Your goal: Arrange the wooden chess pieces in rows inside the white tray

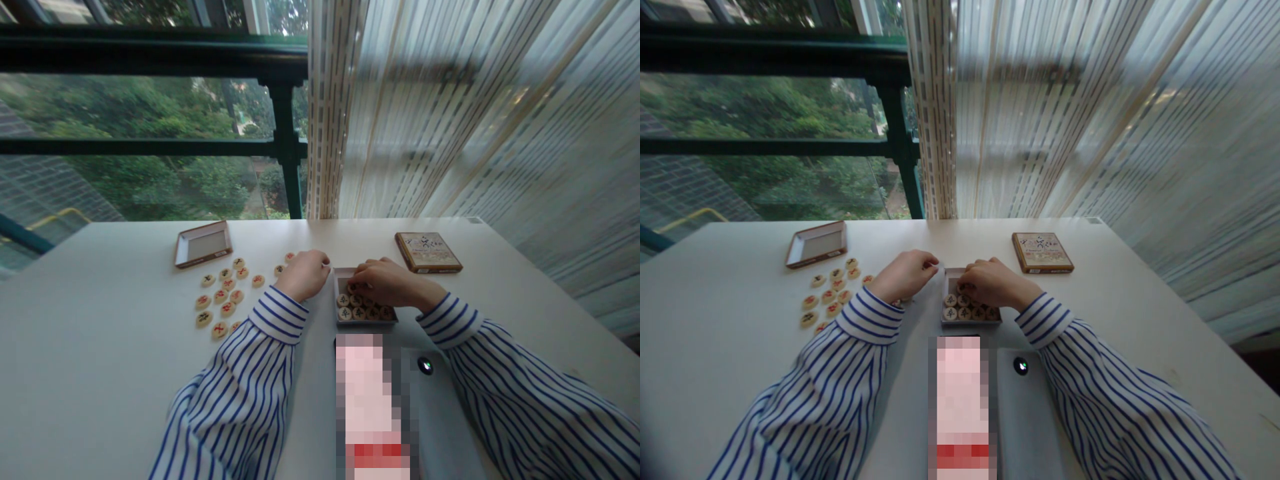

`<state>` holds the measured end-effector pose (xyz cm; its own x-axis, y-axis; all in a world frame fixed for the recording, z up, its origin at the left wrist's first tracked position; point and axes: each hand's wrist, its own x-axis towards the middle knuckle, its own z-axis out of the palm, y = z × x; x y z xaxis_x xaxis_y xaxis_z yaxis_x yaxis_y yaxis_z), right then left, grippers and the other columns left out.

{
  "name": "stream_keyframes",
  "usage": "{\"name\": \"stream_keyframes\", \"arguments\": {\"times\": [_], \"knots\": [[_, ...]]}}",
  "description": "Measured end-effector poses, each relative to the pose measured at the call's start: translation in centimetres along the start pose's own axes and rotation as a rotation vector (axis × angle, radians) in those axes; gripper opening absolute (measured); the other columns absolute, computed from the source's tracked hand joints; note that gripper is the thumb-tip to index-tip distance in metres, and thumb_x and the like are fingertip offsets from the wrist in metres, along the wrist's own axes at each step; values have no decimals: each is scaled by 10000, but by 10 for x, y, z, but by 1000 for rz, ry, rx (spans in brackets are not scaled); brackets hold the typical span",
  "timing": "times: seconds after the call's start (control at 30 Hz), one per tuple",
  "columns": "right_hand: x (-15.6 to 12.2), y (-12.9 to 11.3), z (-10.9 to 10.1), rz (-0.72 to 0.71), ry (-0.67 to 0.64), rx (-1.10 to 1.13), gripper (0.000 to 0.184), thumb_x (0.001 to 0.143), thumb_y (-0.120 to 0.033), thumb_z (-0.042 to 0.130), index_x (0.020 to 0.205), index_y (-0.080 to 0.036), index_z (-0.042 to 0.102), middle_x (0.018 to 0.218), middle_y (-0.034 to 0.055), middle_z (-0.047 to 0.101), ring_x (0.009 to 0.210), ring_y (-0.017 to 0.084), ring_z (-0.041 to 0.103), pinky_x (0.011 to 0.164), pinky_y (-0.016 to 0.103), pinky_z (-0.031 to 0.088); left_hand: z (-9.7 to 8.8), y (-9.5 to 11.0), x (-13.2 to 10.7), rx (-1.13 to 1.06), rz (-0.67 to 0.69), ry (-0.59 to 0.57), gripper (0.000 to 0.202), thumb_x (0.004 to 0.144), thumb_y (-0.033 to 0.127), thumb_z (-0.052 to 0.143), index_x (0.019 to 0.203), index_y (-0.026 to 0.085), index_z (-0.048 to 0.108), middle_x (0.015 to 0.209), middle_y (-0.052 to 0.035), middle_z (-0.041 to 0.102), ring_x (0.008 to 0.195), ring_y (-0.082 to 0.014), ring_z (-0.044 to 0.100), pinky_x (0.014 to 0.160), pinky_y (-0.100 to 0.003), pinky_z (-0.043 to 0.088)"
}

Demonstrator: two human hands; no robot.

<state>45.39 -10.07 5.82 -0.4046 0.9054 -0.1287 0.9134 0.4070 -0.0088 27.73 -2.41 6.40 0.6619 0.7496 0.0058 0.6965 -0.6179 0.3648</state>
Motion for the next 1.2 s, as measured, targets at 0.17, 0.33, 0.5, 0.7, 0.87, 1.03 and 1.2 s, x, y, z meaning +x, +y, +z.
{"name": "stream_keyframes", "arguments": {"times": [0.17,0.33,0.5,0.7,0.87,1.03,1.2], "knots": [[0,-1,-2,18,-24,1,248,824,-288,440,996,-264,617,971,56,629,909,199,552,729,313,355,0,-1,0,-16,-7,-2,307,793,287,445,988,146,635,1002,-104,657,929,-198,593,802,-268,438],[0,-1,-2,7,-15,3,264,826,-284,431,1024,-279,606,970,49,631,904,199,554,732,322,350,-1,0,0,-17,-11,-12,306,797,279,441,993,142,633,1014,-107,653,933,-198,592,811,-272,434],[0,0,0,11,-6,5,254,820,-289,437,997,-267,617,953,47,634,889,199,558,715,316,348,-2,1,-1,-9,-3,-14,310,795,276,443,990,130,636,1011,-113,653,930,-203,591,816,-280,432],[-1,-1,-2,23,-21,5,246,826,-296,436,984,-261,622,968,54,633,904,196,558,718,310,349,-2,0,0,2,1,-15,312,795,284,445,994,137,636,1005,-103,657,920,-194,593,807,-265,433],[-1,-1,-3,14,-15,-4,266,828,-300,434,1033,-269,601,975,57,632,910,201,558,722,315,353,-2,0,0,-5,-1,-12,311,796,277,443,1001,137,631,1005,-108,656,922,-197,595,806,-271,433],[-1,-1,-3,27,-35,-10,257,834,-298,434,1026,-264,601,985,61,626,920,202,556,730,317,351,-2,0,-1,-11,-10,-18,313,800,283,446,1010,138,627,1011,-107,656,930,-194,594,810,-266,431],[-6,2,-7,49,49,24,278,841,-308,433,1068,-262,586,997,60,621,920,198,550,740,314,352,-2,0,-1,-10,-8,-12,324,795,282,443,1018,131,625,1004,-110,658,923,-199,596,802,-274,436]]}}
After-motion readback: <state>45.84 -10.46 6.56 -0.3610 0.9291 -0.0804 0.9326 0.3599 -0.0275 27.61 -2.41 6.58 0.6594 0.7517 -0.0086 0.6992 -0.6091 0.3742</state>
